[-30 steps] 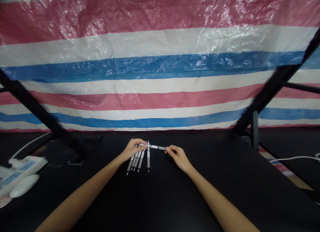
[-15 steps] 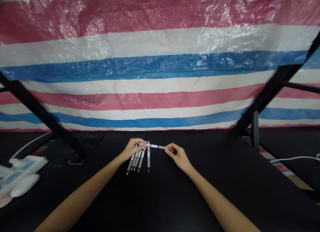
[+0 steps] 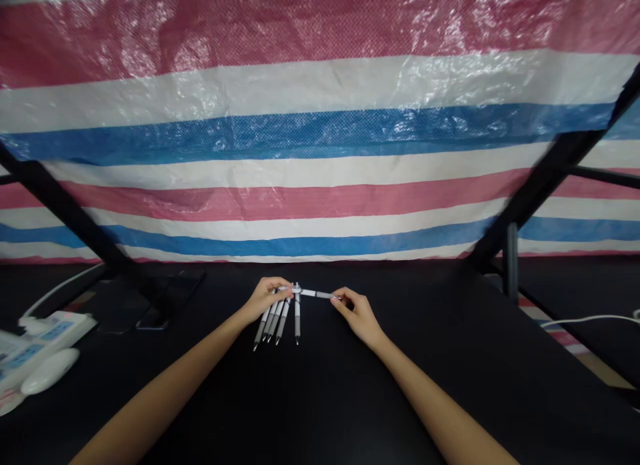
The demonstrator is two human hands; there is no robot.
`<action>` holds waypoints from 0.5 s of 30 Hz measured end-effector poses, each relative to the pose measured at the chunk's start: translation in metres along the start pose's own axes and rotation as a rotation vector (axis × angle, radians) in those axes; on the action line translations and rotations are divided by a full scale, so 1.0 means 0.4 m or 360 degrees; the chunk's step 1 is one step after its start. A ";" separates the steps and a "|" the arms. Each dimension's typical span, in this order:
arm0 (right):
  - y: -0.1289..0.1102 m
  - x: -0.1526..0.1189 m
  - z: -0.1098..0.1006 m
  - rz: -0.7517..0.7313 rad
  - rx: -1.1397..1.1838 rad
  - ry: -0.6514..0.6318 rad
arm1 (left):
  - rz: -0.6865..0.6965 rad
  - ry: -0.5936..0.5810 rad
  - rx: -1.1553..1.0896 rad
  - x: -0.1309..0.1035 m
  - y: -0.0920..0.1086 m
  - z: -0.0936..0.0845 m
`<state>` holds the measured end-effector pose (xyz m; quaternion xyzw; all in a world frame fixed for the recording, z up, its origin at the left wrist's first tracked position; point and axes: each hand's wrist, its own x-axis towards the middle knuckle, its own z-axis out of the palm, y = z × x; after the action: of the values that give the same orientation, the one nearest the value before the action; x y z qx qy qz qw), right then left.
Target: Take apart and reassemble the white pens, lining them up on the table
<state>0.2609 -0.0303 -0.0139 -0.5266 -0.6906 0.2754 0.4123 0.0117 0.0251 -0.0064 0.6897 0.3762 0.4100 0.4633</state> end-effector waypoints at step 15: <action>-0.008 0.001 0.000 -0.0030 -0.0056 -0.0079 | 0.0009 -0.0013 0.0077 -0.001 0.004 -0.001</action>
<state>0.2592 -0.0309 -0.0114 -0.5202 -0.7102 0.2723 0.3884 0.0112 0.0243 -0.0051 0.7034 0.3823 0.3992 0.4469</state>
